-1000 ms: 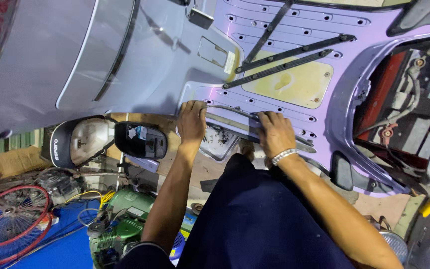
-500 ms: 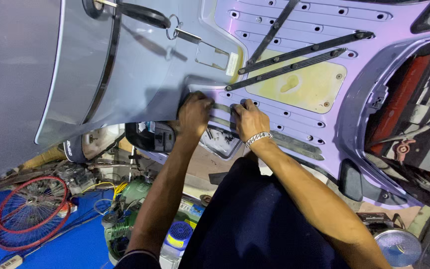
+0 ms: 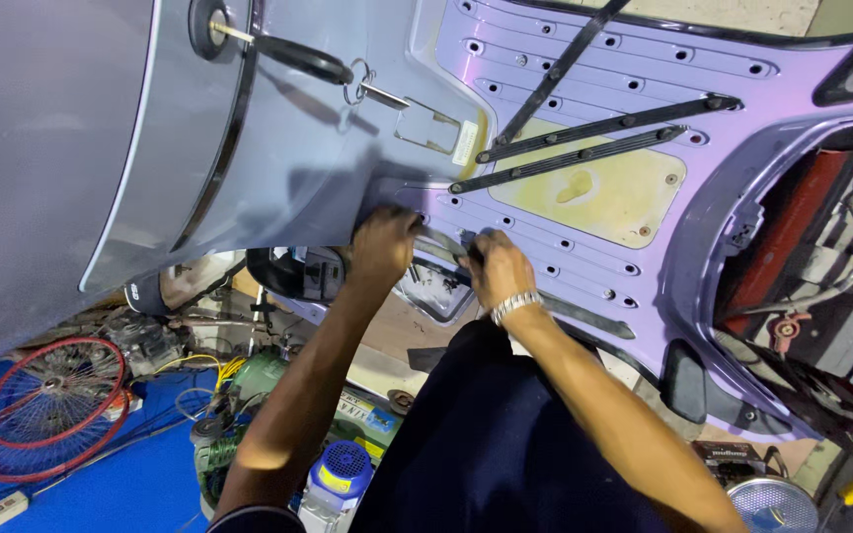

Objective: The person installs black rubber strips onto the footboard of a purple scooter, using a rubber mallet to hammer them into place. They then work with wires near the battery compartment and handle some small parts removed from the frame.

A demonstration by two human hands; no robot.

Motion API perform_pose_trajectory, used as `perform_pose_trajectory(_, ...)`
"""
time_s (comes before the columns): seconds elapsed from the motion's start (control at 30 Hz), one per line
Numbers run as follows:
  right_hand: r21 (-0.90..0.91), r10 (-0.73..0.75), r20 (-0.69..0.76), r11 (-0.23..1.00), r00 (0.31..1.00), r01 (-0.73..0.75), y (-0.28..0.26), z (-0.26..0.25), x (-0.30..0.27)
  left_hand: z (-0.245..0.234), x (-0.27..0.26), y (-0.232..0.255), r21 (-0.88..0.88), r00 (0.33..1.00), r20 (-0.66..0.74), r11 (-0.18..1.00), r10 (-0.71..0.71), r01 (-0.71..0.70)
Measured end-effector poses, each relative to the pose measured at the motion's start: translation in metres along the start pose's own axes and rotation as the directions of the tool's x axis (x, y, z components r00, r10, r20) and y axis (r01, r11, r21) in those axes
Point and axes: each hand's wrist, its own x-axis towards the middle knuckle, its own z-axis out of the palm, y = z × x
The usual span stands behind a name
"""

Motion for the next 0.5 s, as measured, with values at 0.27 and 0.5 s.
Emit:
perform_pose_trajectory(0.27,-0.06,-0.119,-0.049,0.991,0.992,0.116,-0.008,-0.001,-0.026,0.024,-0.045,-0.012,-0.038,0.946,-0.301,0.989,0.122,-0.14)
perform_pose_trajectory(0.5,-0.082,-0.162,-0.177,0.985,0.971,0.149,-0.023,0.002,-0.008,0.022,-0.03,0.005,-0.327,0.87,-0.491,0.936,-0.052,-0.129)
